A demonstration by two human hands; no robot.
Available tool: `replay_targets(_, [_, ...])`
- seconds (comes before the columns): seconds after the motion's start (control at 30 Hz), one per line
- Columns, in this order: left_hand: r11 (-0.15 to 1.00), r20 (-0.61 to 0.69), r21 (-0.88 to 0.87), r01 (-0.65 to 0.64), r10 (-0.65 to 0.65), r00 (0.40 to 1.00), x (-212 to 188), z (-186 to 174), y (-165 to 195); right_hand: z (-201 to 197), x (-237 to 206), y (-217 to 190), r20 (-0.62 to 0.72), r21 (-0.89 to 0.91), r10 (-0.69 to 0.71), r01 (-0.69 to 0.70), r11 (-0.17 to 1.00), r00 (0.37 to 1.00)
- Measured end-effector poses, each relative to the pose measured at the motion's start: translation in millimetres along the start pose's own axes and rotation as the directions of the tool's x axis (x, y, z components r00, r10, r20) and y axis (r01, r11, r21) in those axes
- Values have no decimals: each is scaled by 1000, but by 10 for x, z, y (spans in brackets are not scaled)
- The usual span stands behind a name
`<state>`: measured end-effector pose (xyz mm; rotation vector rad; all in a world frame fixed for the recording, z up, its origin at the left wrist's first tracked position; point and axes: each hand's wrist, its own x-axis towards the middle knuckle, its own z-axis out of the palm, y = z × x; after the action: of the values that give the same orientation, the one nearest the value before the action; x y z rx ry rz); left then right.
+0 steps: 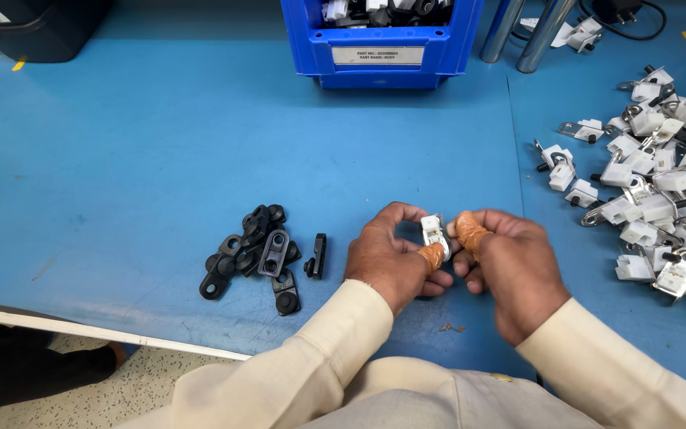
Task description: The person sits at a blue workbench and assembles small hardware components by hand, repeatedly picking a black plastic bracket and a white plastic part, fitting them together, and placing the assembled unit aside. They work through a pile of parts one at a time, occasionally reaching into the white parts pile on the right.
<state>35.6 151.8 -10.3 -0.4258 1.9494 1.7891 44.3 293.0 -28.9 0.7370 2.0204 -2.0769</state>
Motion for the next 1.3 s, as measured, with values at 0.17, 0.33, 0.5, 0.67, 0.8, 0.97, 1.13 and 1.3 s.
replay_targets(0.17, [992, -17, -114, -48, 46, 999, 38, 2, 3, -80, -73, -39, 89, -17, -108, 110, 994, 990])
replay_targets(0.33, [994, 8, -97, -40, 41, 999, 65, -11, 58, -142, 19, 36, 128, 52, 96, -103, 993, 987])
replay_targets(0.5, [995, -41, -16, -95, 94, 995, 5, 51, 106, -151, 141, 135, 55, 116, 83, -89, 989, 995])
replay_targets(0.67, [991, -103, 67, -120, 127, 987, -42, 92, 114, -44, 86, 167, -66, 182, 51, -38, 983, 997])
replay_targets(0.8, [998, -148, -26, -65, 60, 987, -2, 76, 107, -77, -21, 71, -7, 145, 141, -139, 980, 990])
replay_targets(0.97, [992, -132, -108, -65, 50, 990, 28, 100, 81, -54, -53, 57, 19, 76, 76, -77, 994, 997])
replay_targets(1.13, [986, -178, -134, -95, 70, 982, 0, 165, 82, 65, -14, 97, -159, 184, 59, -29, 982, 985])
replay_targets(1.3, [964, -168, -257, -63, 19, 986, 6, 177, 112, -36, -28, 51, -1, 200, 100, -97, 975, 995])
